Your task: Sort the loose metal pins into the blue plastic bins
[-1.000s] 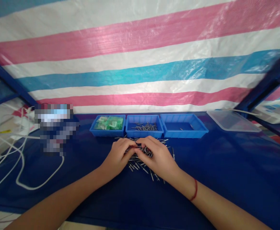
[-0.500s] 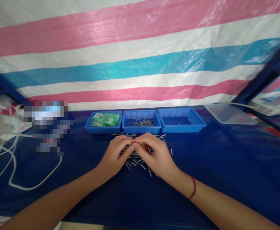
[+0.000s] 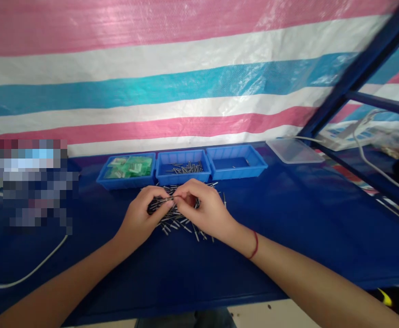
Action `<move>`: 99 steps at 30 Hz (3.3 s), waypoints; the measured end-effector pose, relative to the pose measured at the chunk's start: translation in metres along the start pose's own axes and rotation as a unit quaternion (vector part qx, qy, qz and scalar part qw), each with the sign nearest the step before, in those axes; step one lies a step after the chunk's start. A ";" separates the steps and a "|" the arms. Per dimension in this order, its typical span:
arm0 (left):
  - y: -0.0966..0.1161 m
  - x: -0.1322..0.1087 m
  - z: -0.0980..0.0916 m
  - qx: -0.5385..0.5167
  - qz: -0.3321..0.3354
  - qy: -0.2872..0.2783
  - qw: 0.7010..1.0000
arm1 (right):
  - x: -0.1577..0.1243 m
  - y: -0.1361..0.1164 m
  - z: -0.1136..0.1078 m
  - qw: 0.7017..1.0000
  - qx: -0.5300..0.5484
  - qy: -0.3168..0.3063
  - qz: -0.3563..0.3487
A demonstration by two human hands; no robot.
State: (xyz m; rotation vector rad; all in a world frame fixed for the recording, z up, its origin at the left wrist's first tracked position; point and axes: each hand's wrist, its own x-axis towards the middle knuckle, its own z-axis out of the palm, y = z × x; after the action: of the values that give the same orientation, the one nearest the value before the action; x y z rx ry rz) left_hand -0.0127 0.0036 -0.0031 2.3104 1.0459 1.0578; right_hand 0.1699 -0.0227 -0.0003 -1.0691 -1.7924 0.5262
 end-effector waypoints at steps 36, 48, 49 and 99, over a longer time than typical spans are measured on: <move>-0.007 0.000 -0.003 0.229 0.023 -0.146 0.962 | 0.004 0.003 -0.014 0.953 -0.279 -0.085 -0.086; -0.002 -0.002 0.000 0.267 0.090 -0.104 0.954 | 0.001 0.011 -0.006 0.951 -0.245 -0.163 -0.093; -0.001 -0.002 0.000 0.253 0.089 -0.099 0.958 | 0.001 0.011 -0.006 0.954 -0.235 -0.161 -0.097; 0.004 -0.002 -0.002 -0.066 -0.043 0.008 0.997 | 0.001 -0.003 -0.008 1.000 0.003 -0.009 0.009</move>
State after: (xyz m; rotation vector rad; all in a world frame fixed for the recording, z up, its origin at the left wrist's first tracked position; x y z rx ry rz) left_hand -0.0125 -0.0003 -0.0002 2.1371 1.0400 1.0785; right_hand 0.1754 -0.0236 0.0060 -1.0807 -1.7967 0.5530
